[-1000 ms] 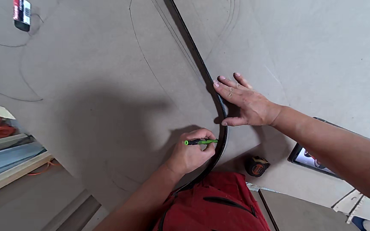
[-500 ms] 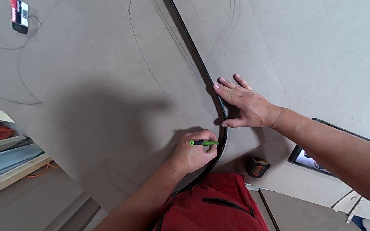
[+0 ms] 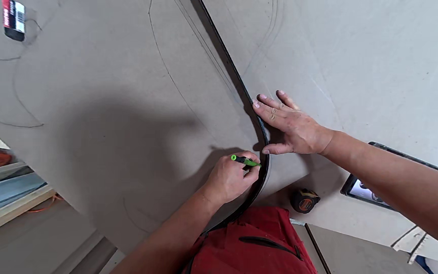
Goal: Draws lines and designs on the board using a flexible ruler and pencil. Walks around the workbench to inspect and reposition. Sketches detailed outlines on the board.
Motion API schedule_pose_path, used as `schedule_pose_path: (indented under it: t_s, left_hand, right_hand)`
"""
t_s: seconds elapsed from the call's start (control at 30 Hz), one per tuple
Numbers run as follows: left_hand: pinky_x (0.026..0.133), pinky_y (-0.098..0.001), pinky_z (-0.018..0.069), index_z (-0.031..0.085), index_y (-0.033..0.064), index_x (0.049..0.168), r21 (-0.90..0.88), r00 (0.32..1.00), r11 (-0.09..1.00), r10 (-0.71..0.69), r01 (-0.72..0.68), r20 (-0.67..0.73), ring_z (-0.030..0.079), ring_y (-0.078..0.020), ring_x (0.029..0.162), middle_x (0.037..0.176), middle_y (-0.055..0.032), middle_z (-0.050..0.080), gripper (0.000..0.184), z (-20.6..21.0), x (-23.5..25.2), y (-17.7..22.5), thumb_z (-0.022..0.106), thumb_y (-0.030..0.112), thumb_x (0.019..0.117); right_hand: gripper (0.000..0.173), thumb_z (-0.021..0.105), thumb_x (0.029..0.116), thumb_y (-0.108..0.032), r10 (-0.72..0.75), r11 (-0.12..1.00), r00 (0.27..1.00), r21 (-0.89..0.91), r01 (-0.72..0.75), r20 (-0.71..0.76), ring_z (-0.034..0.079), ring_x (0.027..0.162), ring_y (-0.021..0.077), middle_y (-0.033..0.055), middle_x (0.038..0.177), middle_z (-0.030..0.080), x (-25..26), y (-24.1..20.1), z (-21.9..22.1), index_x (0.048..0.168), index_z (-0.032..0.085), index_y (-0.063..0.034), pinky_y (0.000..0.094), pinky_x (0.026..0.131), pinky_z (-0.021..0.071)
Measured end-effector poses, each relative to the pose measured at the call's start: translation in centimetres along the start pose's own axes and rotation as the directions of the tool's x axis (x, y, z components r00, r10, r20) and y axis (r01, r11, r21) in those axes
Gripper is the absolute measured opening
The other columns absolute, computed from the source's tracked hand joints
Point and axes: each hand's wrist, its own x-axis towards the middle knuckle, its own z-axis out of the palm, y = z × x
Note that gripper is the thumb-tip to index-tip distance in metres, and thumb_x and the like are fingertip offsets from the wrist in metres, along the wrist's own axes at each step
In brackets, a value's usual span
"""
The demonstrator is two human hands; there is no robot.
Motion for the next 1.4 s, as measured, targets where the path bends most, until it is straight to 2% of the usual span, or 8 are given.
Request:
schedule_pose_path:
  t_s: [0.17,0.43,0.73,0.97,1.13,1.4]
  left_hand:
    - [0.073,-0.0186,0.0603,0.075,0.0135,0.105,-0.035,0.997,0.999,0.027,-0.03,-0.078,0.069,0.0019,0.079,0.091,0.0059,0.075,0.013,-0.3,1.6,0.0,0.069,0.019,0.0946]
    - [0.071,-0.0202,0.0593,0.074,0.0126,0.109,-0.057,0.97,0.998,0.02,-0.035,-0.244,0.069,0.0006,0.076,0.09,0.0052,0.076,0.015,-1.6,4.3,0.3,0.068,0.018,0.0963]
    - [0.074,-0.0218,0.0618,0.073,0.0074,0.11,-0.167,0.932,0.985,-0.032,-0.031,-0.361,0.072,-0.0032,0.08,0.094,0.0008,0.076,0.016,-0.9,4.4,0.3,0.069,0.015,0.0974]
    - [0.081,-0.0283,0.0654,0.072,0.0046,0.11,-0.252,0.922,0.967,-0.071,-0.03,-0.381,0.075,-0.0095,0.086,0.097,-0.003,0.077,0.015,-0.7,4.5,0.4,0.069,0.012,0.0975]
    - [0.075,-0.021,0.0612,0.073,0.0063,0.11,-0.147,0.936,0.988,0.001,-0.057,-0.351,0.071,-0.0024,0.08,0.094,0.0005,0.076,0.016,-0.2,3.5,0.3,0.07,0.013,0.096]
    - [0.072,-0.0175,0.0595,0.075,0.0085,0.106,-0.124,0.972,0.988,0.061,-0.091,-0.227,0.069,0.0,0.078,0.094,0.002,0.075,0.014,1.0,0.5,-0.2,0.071,0.013,0.0934]
  right_hand:
    - [0.103,0.053,0.0893,-0.078,0.007,1.0,1.0,0.001,-0.007,0.004,0.021,0.158,0.023,0.0056,0.168,0.034,0.0,0.0,0.0,0.163,0.029,-0.0099,0.0597,0.129,0.0052]
    - [0.103,0.052,0.0896,-0.077,0.008,1.0,1.0,0.023,-0.008,0.007,0.021,0.158,0.023,0.0052,0.167,0.034,0.1,0.0,0.0,0.163,0.03,-0.0087,0.0605,0.129,0.0054]
    - [0.102,0.051,0.0905,-0.077,0.008,1.0,1.0,0.002,-0.008,0.005,0.022,0.158,0.0237,0.0056,0.167,0.035,0.1,0.0,-0.1,0.163,0.03,-0.0084,0.0597,0.129,0.0058]
    - [0.101,0.055,0.0902,-0.075,0.009,1.0,1.0,-0.002,-0.009,0.0,0.023,0.158,0.0236,0.0062,0.166,0.036,0.1,-0.1,-0.1,0.162,0.032,-0.0078,0.0597,0.129,0.0057]
    - [0.103,0.052,0.0899,-0.077,0.003,1.0,1.0,0.008,-0.003,-0.003,0.023,0.158,0.0238,0.0059,0.166,0.036,0.1,-0.1,0.0,0.162,0.031,-0.0077,0.0608,0.128,0.0062]
    - [0.102,0.054,0.09,-0.075,0.004,1.0,1.0,0.007,-0.004,0.008,0.022,0.158,0.0235,0.0064,0.167,0.036,0.1,-0.1,0.0,0.163,0.03,-0.0076,0.0603,0.129,0.0057]
